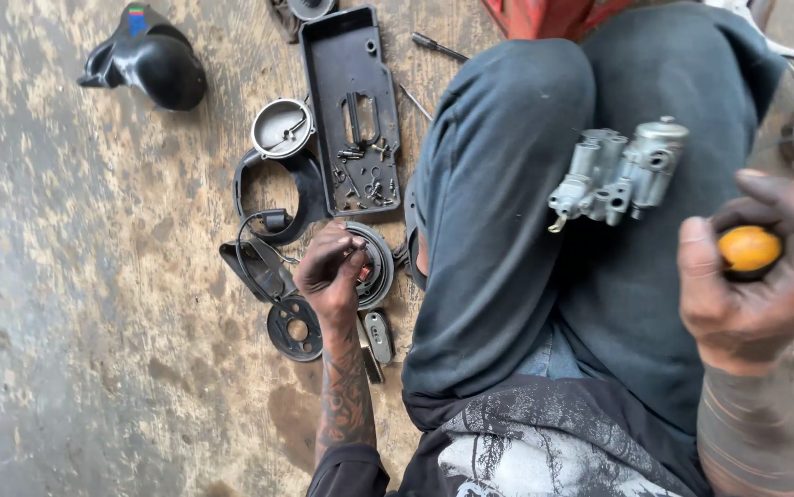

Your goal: Disassembling and inspecting a motorcycle carburetor using a screwdriver

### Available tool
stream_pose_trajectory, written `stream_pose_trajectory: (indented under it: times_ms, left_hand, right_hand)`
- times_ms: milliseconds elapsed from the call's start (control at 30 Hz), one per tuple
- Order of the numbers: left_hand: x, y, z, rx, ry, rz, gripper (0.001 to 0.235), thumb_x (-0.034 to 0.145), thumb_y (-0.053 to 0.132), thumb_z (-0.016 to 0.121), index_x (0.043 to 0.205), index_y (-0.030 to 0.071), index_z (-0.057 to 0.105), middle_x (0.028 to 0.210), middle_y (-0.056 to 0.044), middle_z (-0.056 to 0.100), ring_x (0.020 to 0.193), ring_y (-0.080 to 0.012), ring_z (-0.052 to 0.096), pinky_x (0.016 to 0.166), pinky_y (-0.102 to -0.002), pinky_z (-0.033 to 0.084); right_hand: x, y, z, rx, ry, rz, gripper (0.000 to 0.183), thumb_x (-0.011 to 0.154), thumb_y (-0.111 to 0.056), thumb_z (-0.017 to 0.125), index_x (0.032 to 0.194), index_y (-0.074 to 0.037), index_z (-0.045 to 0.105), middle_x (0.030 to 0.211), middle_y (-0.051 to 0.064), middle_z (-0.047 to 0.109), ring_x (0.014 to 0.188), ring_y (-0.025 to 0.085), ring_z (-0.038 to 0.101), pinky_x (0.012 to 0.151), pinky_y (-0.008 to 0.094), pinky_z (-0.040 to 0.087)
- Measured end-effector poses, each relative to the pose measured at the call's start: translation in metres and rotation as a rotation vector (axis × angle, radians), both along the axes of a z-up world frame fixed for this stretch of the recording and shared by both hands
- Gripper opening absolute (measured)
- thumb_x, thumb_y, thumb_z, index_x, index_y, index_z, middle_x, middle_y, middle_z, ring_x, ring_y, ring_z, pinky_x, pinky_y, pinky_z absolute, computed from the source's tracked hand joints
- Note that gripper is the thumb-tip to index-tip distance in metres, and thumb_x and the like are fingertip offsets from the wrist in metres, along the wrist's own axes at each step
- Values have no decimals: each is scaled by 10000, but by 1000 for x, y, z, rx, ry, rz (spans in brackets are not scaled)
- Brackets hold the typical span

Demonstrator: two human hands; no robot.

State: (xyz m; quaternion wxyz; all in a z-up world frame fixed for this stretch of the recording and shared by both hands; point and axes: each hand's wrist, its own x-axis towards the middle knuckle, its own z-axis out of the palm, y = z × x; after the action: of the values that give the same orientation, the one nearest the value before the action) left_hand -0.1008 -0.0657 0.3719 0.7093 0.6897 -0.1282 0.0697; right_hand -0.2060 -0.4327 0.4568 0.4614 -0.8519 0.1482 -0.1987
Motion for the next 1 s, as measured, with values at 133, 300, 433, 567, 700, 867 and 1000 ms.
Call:
stream_pose_trajectory:
  times_ms: [133, 300, 433, 567, 700, 867, 1000]
  left_hand:
    - [4, -12, 38, -47, -47, -87, 350, 891, 61, 778, 1204, 180, 680, 1011, -20, 726, 949, -142, 628, 1070, -375, 429]
    - [6, -35, 61, 51, -31, -100, 233, 866, 92, 783, 1047, 148, 647, 937, -22, 743, 911, -143, 682, 1160, -409, 389]
    - [12, -47, 66, 61, -50, -163, 197, 887, 84, 765, 1006, 173, 637, 964, -15, 758, 930, -134, 710, 1166, -418, 375]
    - [16, -58, 61, -92, -93, -196, 145, 920, 103, 755, 980, 92, 623, 955, -124, 770, 891, -225, 732, 1114, -441, 354]
    - [3, -71, 71, -227, -83, -296, 123, 957, 130, 736, 928, 51, 646, 939, -181, 785, 870, -284, 755, 1055, -465, 330]
    - [-20, -71, 111, -87, 185, -615, 127, 882, 115, 745, 977, 165, 677, 1035, -35, 783, 983, -153, 755, 1211, -457, 289]
    - [-28, -73, 124, 8, 193, -633, 88, 926, 114, 718, 993, 135, 664, 1088, -59, 785, 998, -134, 725, 1179, -439, 320]
  right_hand:
    - [-10, 16, 42, -95, -36, 14, 400, 1006, 80, 720, 1367, 160, 568, 891, 179, 613, 749, 261, 542, 797, 382, 476]
    - [-23, 25, 50, -58, -12, 39, 404, 904, 52, 731, 1280, 88, 589, 822, 104, 642, 680, 183, 561, 679, 296, 466]
    - [-27, 30, 46, -96, -11, 72, 402, 873, 29, 724, 1250, 66, 590, 767, 75, 653, 613, 163, 590, 588, 275, 460]
    - [-23, 30, 35, -111, -74, 114, 340, 835, -30, 752, 1163, 18, 678, 725, 47, 663, 580, 194, 618, 589, 328, 502]
    - [2, 45, 48, -257, -264, 276, 75, 856, -72, 762, 930, -66, 757, 753, 36, 723, 589, 229, 682, 590, 368, 568]
    - [21, 79, 85, -298, -198, 453, 280, 800, -95, 875, 1016, -46, 704, 848, 30, 709, 639, 156, 621, 600, 303, 507]
    - [24, 88, 87, -335, -283, 520, 170, 797, -28, 830, 916, -62, 714, 833, 20, 661, 657, 162, 599, 619, 312, 524]
